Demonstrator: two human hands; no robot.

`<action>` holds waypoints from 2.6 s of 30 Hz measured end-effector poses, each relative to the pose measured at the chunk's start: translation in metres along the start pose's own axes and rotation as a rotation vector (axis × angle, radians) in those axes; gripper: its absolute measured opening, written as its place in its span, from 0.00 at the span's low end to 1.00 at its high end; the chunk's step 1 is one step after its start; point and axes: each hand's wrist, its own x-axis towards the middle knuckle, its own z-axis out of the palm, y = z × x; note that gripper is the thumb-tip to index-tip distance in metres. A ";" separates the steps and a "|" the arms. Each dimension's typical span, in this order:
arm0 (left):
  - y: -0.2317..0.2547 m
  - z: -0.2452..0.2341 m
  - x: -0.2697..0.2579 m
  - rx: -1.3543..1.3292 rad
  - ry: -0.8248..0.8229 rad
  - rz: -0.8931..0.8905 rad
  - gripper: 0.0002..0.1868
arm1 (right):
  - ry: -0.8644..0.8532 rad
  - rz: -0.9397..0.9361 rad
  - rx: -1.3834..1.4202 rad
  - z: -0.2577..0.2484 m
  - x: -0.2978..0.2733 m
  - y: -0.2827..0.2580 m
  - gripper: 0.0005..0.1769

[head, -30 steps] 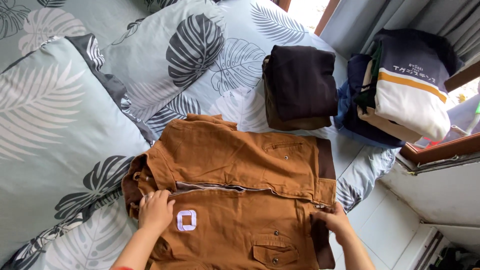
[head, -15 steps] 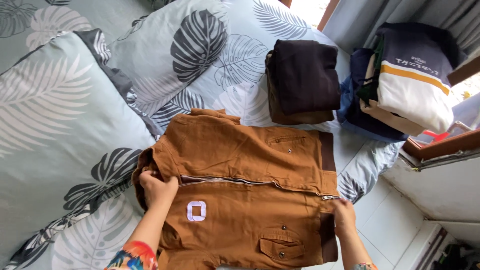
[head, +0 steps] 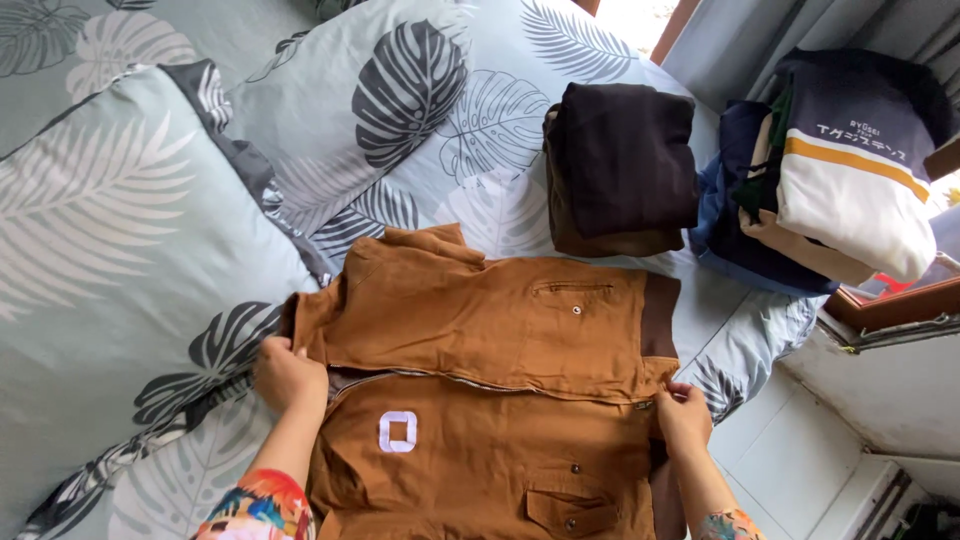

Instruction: Folding clothes on a bed and placing them into a closet.

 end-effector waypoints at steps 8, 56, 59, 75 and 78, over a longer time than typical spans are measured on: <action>0.103 -0.010 0.026 -0.061 0.179 0.717 0.11 | 0.189 -0.229 0.004 0.008 0.068 -0.043 0.24; 0.136 -0.073 0.071 -1.384 -0.790 0.208 0.24 | -0.376 -0.158 0.987 -0.044 0.103 -0.059 0.13; 0.050 -0.029 0.052 -1.029 -1.077 -0.382 0.29 | -0.379 -0.291 0.672 -0.043 0.081 -0.069 0.19; -0.147 -0.051 0.010 -0.680 -1.341 0.070 0.18 | 0.023 -0.952 -0.288 -0.088 -0.046 -0.053 0.25; -0.172 -0.029 -0.023 -0.254 -1.387 0.139 0.24 | -0.055 -0.868 -0.456 -0.075 -0.060 -0.040 0.26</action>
